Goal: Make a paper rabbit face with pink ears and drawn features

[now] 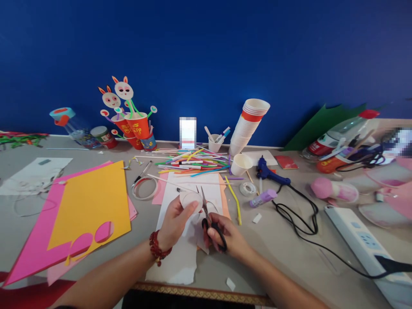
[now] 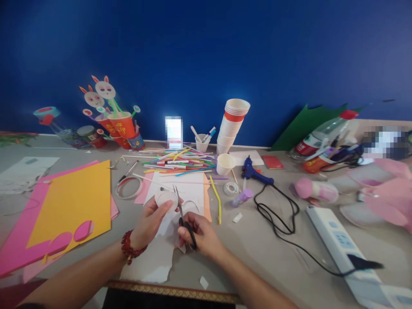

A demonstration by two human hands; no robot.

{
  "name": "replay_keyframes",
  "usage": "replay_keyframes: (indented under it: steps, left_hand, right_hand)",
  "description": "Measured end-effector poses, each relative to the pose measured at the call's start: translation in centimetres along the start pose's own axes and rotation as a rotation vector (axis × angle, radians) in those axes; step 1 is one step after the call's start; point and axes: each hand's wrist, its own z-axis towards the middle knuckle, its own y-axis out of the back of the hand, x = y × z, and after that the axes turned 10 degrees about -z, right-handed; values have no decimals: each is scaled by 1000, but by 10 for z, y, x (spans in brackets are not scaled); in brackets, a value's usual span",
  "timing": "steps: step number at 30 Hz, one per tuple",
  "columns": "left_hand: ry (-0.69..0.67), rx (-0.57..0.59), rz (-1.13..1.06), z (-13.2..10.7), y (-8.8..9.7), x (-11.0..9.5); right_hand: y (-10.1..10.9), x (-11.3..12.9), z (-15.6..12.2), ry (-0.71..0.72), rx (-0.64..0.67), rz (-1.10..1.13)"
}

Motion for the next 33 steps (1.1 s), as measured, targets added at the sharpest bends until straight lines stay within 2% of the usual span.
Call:
replay_keyframes:
  steps: [21, 33]
  left_hand:
    - [-51, -18, 1, 0, -3, 1]
    - [-25, -18, -26, 1, -3, 2]
  right_hand:
    - [1, -7, 2, -12, 10, 2]
    - [2, -6, 3, -22, 0, -15]
